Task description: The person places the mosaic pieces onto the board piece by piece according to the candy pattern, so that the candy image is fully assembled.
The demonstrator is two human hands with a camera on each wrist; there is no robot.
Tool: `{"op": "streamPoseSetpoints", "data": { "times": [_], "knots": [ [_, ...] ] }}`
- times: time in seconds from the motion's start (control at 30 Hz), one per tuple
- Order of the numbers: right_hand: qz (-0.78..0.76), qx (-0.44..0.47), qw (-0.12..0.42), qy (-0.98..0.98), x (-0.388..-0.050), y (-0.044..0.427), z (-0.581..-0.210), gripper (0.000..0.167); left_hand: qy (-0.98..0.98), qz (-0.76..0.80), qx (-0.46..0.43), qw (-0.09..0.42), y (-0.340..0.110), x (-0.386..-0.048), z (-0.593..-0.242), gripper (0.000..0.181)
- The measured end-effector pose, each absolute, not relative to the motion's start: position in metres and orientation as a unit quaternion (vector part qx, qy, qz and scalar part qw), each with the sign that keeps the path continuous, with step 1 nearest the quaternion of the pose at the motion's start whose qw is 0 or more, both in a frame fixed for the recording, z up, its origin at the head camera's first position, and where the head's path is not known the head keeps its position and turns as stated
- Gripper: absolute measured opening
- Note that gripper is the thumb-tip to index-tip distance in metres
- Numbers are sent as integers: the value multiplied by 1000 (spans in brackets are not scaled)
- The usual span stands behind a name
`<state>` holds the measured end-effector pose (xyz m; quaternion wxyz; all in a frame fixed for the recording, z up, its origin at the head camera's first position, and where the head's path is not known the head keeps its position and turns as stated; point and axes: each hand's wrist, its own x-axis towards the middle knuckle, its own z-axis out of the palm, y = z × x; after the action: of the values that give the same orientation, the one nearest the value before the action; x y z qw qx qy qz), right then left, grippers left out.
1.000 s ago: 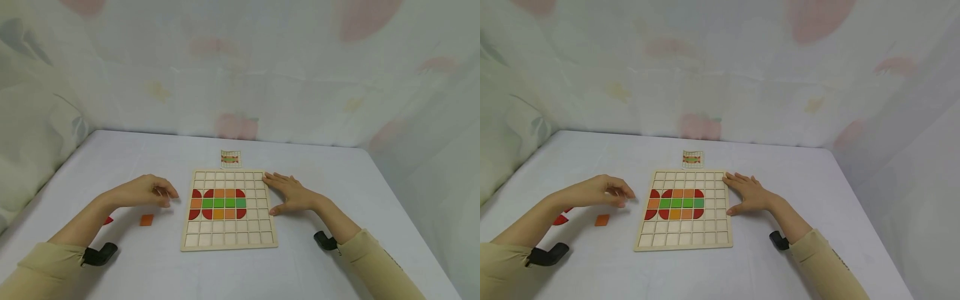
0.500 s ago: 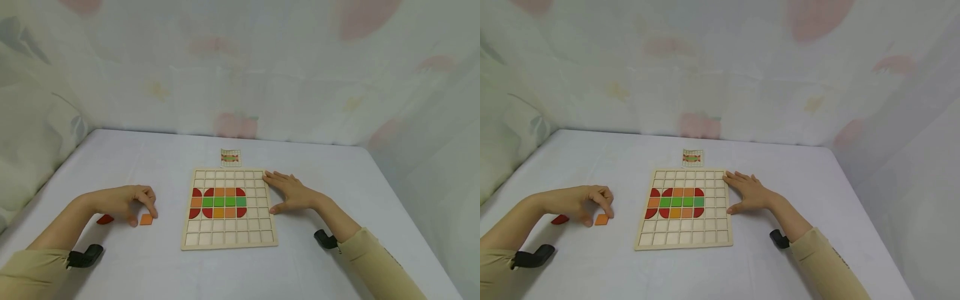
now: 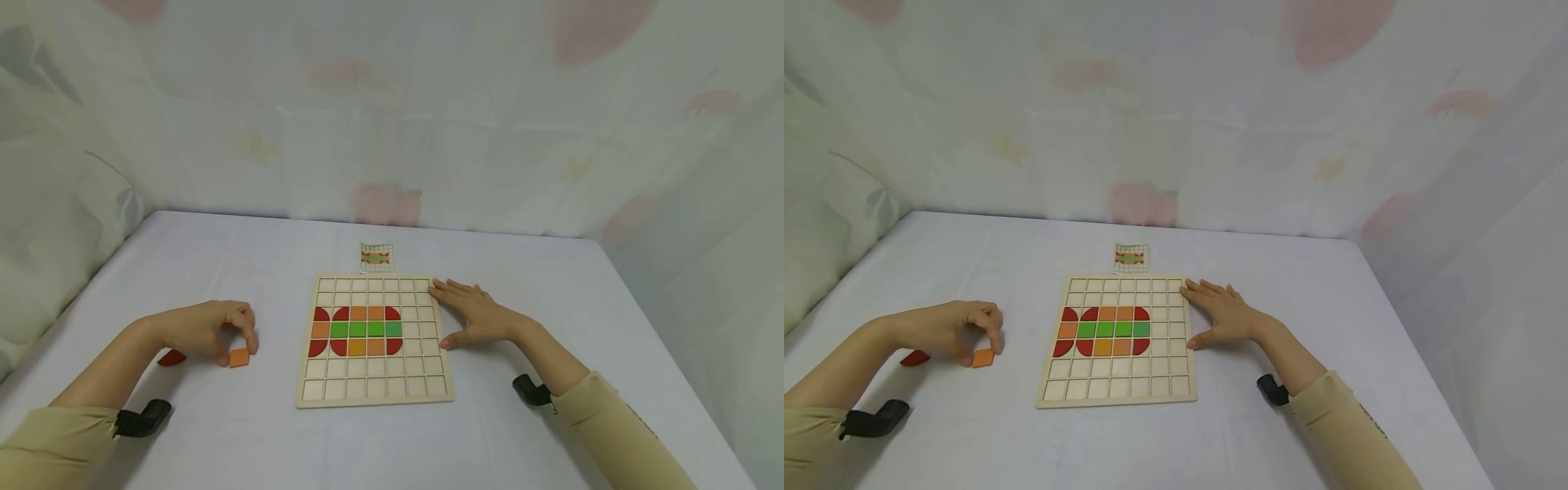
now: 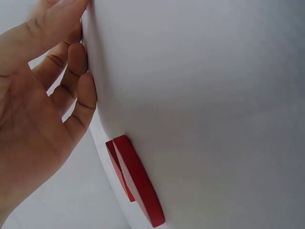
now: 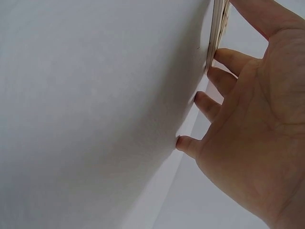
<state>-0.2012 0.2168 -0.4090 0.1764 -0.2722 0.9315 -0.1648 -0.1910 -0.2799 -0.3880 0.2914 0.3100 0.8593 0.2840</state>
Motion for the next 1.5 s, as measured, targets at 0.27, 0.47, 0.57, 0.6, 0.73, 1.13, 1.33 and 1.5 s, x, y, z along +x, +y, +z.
{"op": "streamPoseSetpoints", "data": {
  "times": [0.27,0.47,0.57,0.6,0.73,1.13,1.33,1.5],
  "knots": [
    [-166,-272,175,932,-201,217,-409,103,881,263,274,283,-269,-190,-387,35],
    [-166,-274,174,931,-201,217,-408,103,891,268,244,274,-260,-189,-386,34],
    [-166,-274,173,931,-201,218,-407,103,895,271,237,264,-258,-188,-385,33],
    [-166,-274,172,932,-201,218,-407,103,896,274,233,262,-257,-188,-384,32],
    [-164,-275,170,932,-200,218,-407,103,902,277,217,252,-255,-188,-381,31],
    [-166,-272,176,931,-200,217,-406,102,901,284,207,255,-253,-193,-377,22],
    [-168,-270,179,931,-201,216,-407,101,894,289,221,261,-249,-194,-375,19],
    [-166,-269,179,932,-201,216,-407,103,892,290,236,254,-244,-196,-373,15]
  ]
}}
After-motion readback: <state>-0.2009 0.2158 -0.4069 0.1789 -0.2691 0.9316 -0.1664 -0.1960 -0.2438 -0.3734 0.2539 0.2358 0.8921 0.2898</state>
